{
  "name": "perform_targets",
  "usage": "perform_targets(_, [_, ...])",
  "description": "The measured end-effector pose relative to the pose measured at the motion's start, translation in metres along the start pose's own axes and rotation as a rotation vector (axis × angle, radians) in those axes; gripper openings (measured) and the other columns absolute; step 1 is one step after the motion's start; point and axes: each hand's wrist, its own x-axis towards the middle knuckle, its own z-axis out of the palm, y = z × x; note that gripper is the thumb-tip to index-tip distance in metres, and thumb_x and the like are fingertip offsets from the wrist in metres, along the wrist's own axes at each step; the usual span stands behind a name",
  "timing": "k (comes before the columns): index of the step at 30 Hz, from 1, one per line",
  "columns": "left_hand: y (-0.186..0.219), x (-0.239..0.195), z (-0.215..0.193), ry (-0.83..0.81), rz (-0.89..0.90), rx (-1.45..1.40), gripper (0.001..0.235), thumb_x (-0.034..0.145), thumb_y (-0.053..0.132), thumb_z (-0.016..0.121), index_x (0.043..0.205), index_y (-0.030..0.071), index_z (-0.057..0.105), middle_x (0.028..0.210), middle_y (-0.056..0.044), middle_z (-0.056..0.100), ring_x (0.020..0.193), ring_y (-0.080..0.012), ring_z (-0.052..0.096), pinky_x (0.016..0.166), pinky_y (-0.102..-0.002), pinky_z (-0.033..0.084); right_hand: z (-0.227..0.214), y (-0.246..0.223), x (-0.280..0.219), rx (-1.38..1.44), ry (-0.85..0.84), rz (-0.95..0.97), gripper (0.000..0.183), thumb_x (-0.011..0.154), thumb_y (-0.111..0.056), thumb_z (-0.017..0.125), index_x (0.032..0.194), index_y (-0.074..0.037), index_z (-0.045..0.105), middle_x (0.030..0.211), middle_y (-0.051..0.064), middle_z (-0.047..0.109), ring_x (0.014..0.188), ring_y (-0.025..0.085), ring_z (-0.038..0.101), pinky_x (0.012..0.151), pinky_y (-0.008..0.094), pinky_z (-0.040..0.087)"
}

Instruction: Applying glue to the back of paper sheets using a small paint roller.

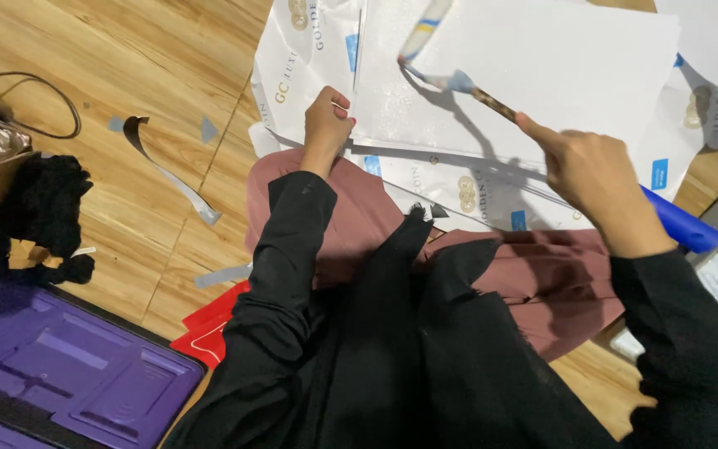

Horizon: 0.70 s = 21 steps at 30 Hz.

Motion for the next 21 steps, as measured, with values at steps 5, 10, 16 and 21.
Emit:
perform_targets(5, [-0.004, 0.007, 0.001, -0.001, -0.001, -0.012, 0.021, 0.073, 0.000, 0.061, 0.083, 0.016, 0.052, 0.080, -0.001, 0.055, 0.072, -0.0132, 0.055, 0.064, -0.024, 0.048, 0.021, -0.042, 0.056, -0.025, 0.144, -0.067, 0.062, 0.077, 0.007, 0.046, 0.134, -0.016, 0.047, 0.049, -0.002, 0.045, 0.036, 0.009, 0.037, 0.032, 0.020, 0.034])
perform_targets(10, [-0.026, 0.026, 0.009, 0.051, 0.035, -0.013, 0.021, 0.068, 0.000, 0.066, 0.083, 0.012, 0.058, 0.075, -0.003, 0.059, 0.072, -0.0164, 0.061, 0.063, -0.026, 0.053, 0.063, -0.037, 0.009, 0.053, 0.316, -0.020, 0.059, 0.082, 0.001, 0.046, 0.136, -0.022, 0.045, 0.056, 0.007, 0.045, 0.039, 0.023, 0.044, 0.037, 0.037, 0.039])
perform_targets(16, [-0.035, 0.039, 0.017, 0.093, 0.118, 0.043, 0.022, 0.065, 0.001, 0.069, 0.082, 0.010, 0.060, 0.073, -0.007, 0.064, 0.072, -0.0219, 0.066, 0.059, -0.031, 0.056, 0.082, -0.045, -0.044, 0.056, 0.274, 0.030, 0.057, 0.079, -0.009, 0.050, 0.131, -0.031, 0.048, 0.059, 0.008, 0.051, 0.046, 0.028, 0.058, 0.044, 0.042, 0.050])
perform_targets(21, [-0.021, 0.022, 0.009, 0.046, 0.042, 0.004, 0.019, 0.070, 0.003, 0.066, 0.081, 0.016, 0.057, 0.080, 0.000, 0.059, 0.073, -0.0116, 0.060, 0.065, -0.023, 0.051, 0.098, -0.069, 0.002, 0.117, 0.242, -0.014, 0.082, 0.069, 0.006, 0.048, 0.142, -0.024, 0.029, 0.058, 0.007, 0.041, 0.037, 0.024, 0.035, 0.032, 0.036, 0.026])
